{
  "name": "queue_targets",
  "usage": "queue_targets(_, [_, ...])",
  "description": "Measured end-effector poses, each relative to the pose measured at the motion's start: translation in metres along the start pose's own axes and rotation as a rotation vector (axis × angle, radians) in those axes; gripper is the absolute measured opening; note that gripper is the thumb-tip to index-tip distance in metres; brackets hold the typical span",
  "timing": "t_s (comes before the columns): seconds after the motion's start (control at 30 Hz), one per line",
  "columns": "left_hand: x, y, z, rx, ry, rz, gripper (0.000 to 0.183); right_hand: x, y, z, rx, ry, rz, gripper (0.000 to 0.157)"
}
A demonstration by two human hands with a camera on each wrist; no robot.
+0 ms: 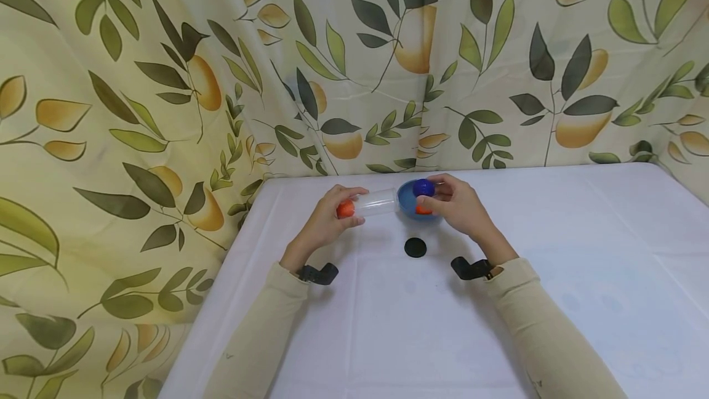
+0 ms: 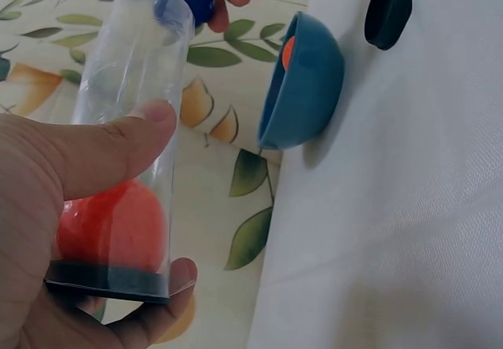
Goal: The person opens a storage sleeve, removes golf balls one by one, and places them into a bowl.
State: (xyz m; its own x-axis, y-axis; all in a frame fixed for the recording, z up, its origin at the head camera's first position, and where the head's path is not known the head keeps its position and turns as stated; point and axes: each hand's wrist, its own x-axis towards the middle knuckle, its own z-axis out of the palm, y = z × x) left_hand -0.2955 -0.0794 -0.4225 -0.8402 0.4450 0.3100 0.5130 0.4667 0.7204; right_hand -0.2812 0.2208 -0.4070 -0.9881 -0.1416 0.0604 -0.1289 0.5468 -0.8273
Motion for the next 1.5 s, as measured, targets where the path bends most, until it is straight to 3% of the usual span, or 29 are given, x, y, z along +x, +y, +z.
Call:
queue_targets(0.27, [-0.001,0.000,0.002,0.016,-0.013,-0.019,0.053,0.001,0.008,-0.007,-0.028,0.066,-0.025,0.064])
queue_targets(0.5, [0.000,0.000,0.004,0.030,-0.024,-0.018,0.053,0.000,0.014,-0.011,-0.073,0.118,0.002,0.067])
queue_targets(0.8, [0.000,0.000,0.005,0.045,-0.037,-0.016,0.053,0.002,0.023,-0.010,-0.097,0.103,0.052,0.065])
queue_targets(1.5, [-0.001,0.002,0.005,0.101,-0.036,-0.009,0.055,0.008,0.042,-0.003,-0.141,0.105,0.074,0.065])
